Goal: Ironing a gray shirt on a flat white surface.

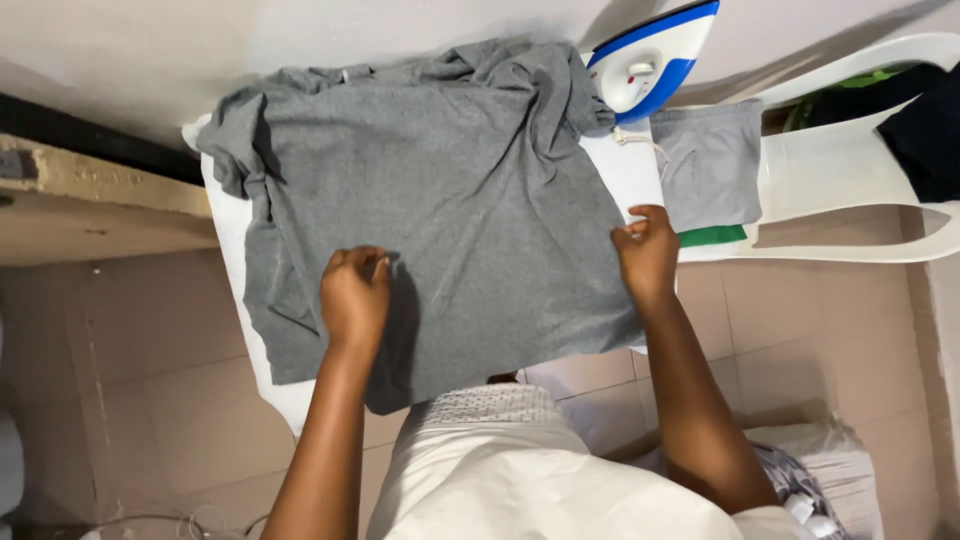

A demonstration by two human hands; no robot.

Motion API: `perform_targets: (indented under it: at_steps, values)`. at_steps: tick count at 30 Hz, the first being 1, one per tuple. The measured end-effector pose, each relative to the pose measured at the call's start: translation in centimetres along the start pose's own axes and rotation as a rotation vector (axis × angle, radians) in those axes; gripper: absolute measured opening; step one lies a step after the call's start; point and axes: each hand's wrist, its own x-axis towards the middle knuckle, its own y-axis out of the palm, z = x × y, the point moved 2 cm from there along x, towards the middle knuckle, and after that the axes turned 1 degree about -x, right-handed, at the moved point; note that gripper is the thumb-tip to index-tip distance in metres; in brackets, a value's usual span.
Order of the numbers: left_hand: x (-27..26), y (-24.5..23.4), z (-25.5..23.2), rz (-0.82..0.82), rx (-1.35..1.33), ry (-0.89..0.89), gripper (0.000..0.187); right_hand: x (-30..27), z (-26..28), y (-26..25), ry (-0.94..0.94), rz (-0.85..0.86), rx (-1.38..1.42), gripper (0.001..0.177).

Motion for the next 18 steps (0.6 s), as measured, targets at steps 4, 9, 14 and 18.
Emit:
perform_targets:
  at_steps: [4,9,14,18]
  values:
    - [4.9,2.5,-0.8,-0.036,-0.027,0.03,0.014,3.5,1.4,2.9,0.047,0.064,0.15,0.029]
    - [10.5,5.3,-0.9,-0.15,-0.037,0.165,0.038,8.5,2.3,6.9,0.07,0.157,0.248,0.026]
    - [15.0,6.6,-2.4,-0.069,0.06,0.075,0.067,10.2,6.6,9.5,0.078,0.233,0.195,0.037]
    - [16.6,7.6,-0.6,-0.076,0.1,0.077,0.035,11.6,6.7,11.2,0.22,0.289,0.181,0.018]
